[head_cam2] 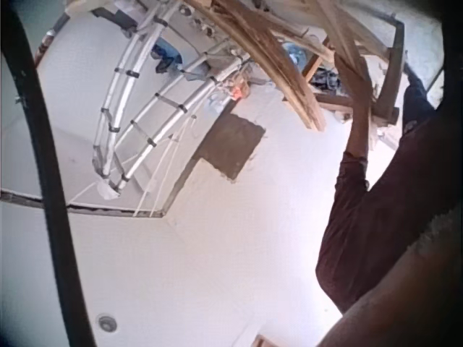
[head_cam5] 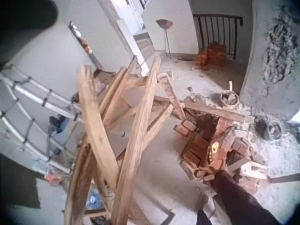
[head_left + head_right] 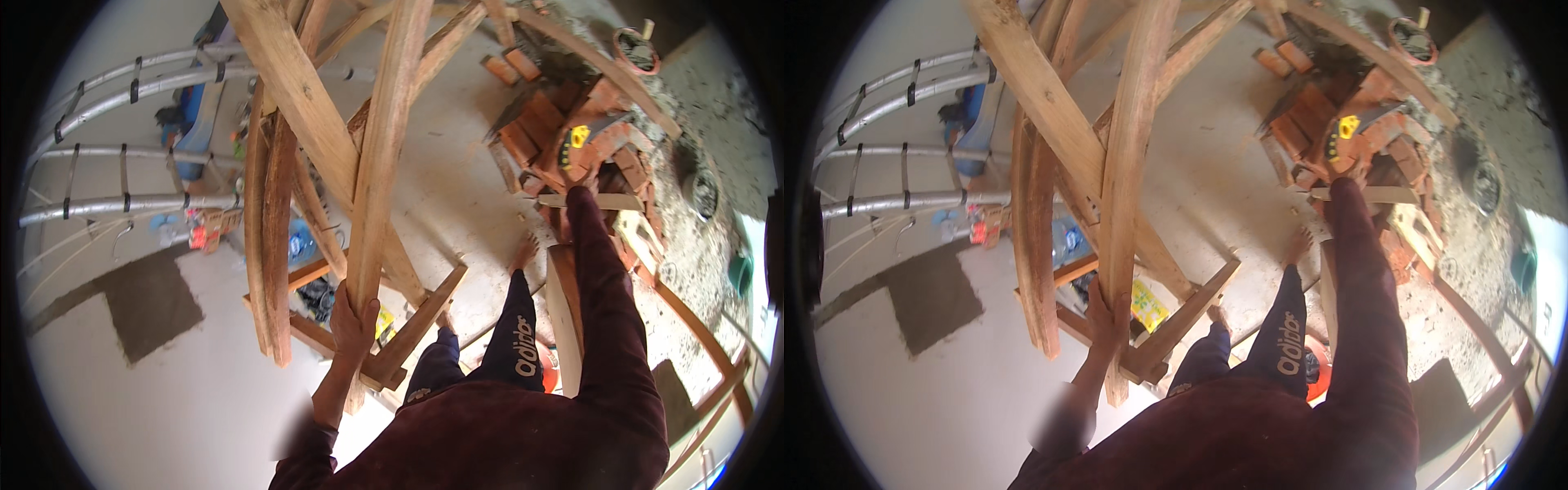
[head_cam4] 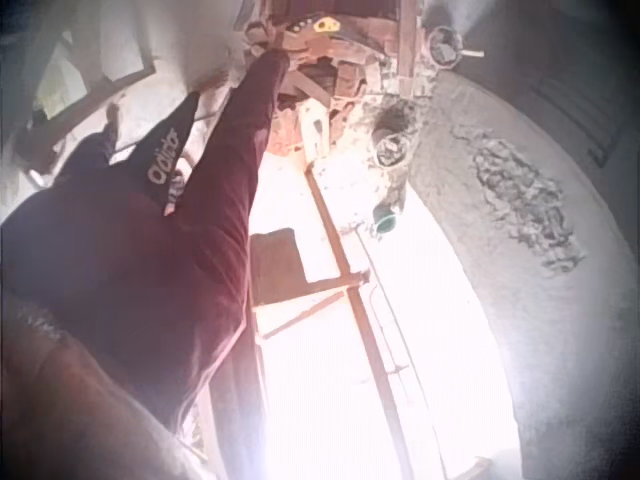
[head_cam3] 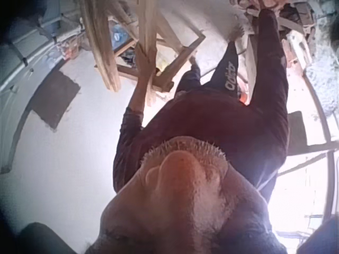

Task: The person uses a hammer to drive a nail into a wooden frame and then uses a hand saw to cut through a piece of lumber on a construction site.

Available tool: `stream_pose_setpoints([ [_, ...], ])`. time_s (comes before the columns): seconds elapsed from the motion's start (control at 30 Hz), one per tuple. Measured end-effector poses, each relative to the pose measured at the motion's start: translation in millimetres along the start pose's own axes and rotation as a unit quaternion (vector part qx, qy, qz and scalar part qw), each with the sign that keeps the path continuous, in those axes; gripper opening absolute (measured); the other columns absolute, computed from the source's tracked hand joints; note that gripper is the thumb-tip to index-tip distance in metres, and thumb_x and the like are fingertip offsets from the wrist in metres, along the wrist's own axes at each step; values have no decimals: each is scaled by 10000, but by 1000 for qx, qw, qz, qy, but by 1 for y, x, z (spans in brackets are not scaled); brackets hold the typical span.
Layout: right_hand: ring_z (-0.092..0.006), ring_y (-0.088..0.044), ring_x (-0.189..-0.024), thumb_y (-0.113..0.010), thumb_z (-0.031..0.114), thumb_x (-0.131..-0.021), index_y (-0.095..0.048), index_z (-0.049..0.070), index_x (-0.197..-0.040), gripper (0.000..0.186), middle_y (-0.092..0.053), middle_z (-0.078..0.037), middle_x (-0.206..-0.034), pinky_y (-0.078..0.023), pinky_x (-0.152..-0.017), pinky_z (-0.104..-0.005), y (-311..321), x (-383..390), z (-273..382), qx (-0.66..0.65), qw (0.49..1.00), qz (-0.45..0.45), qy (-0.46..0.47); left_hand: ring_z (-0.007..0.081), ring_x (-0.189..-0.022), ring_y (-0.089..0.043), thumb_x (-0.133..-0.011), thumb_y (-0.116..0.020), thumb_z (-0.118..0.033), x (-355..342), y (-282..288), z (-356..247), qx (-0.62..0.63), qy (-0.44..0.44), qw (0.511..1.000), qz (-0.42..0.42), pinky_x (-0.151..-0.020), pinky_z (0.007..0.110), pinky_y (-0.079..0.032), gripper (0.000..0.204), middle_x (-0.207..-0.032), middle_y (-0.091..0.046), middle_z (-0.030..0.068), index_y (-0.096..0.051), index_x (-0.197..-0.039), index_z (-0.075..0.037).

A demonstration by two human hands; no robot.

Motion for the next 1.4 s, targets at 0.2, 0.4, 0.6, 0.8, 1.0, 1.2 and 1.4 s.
stream_pose_setpoints([
  [0.2, -347, -413, -1333, -792, 626, -564, -199, 219, -1513, 1190, -390, -176, -1451, -352, -1090, -456, -25, -34, 62, 15, 994, 103, -44, 414, -895, -619, -846, -659, -305, 11, -2, 22, 20, 31, 999, 8, -771, 463, -494, 640, -1063, -589, 273, -402, -1315, 47],
  [0.4, -334, -544, -1212, -795, 453, -658, -307, 178, -1426, 950, -544, -193, -1292, -437, -1010, -415, -79, -80, 44, -32, 993, 110, 9, 409, -879, -604, -832, -664, -295, 2, -1, 6, -2, -6, 1000, 6, -770, 466, -488, 651, -1035, -585, 272, -392, -1312, 51],
  [0.6, -397, -617, -1069, -750, 478, -697, -385, 138, -1384, 850, -622, -207, -1184, -474, -933, -459, -10, -100, -1, -83, 991, -25, -99, 414, -893, -599, -842, -647, -278, 4, -7, 9, 0, -28, 999, 23, -773, 470, -482, 671, -1034, -577, 283, -350, -1335, 66],
  [0.8, -100, -454, -547, -474, 320, -987, -500, 116, -1074, 224, -409, -1, -602, -472, -663, -394, 229, 71, 69, -660, 741, 49, -116, 386, -1084, -508, -904, -516, -454, 19, 7, 17, 64, -57, 996, 9, -911, 470, -428, 759, -1255, -453, 280, -275, -1388, 79],
  [1.0, -105, -354, -442, -328, 547, -1006, -521, 79, -931, 512, -330, 34, -507, -429, -625, -343, 365, 202, 123, -801, 570, 180, 24, 369, -1341, -276, -825, -406, -123, -22, 41, -4, 31, 4, 990, -136, -1135, 484, -191, 668, -1402, -263, 245, -180, -1424, 70],
  [1.2, -140, -400, -450, -352, 556, -990, -507, 60, -837, 542, -379, -9, -540, -495, -558, -373, 328, 298, 191, -732, 506, 455, -39, 327, -1257, -357, -981, -439, -266, -181, 207, -181, 175, -296, 859, -380, -1070, 444, -270, 551, -1397, -290, 222, -271, -1407, 40],
  [1.4, -125, -376, -442, -365, 508, -1007, -489, 71, -1028, 455, -385, -2, -565, -507, -570, -362, 298, 356, 199, -701, 476, 525, -75, 276, -1334, -348, -848, -672, -468, -329, 246, -180, 138, -212, 879, -404, -1117, 275, -260, 948, -1462, -364, 185, -125, -1516, -75],
])
Point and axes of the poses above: each hand's wrist, its own x-axis away from the middle knuckle, its own y-axis out of the back of the hand, z = x × y, the point moved 9 cm from there along -x, towards the middle knuckle
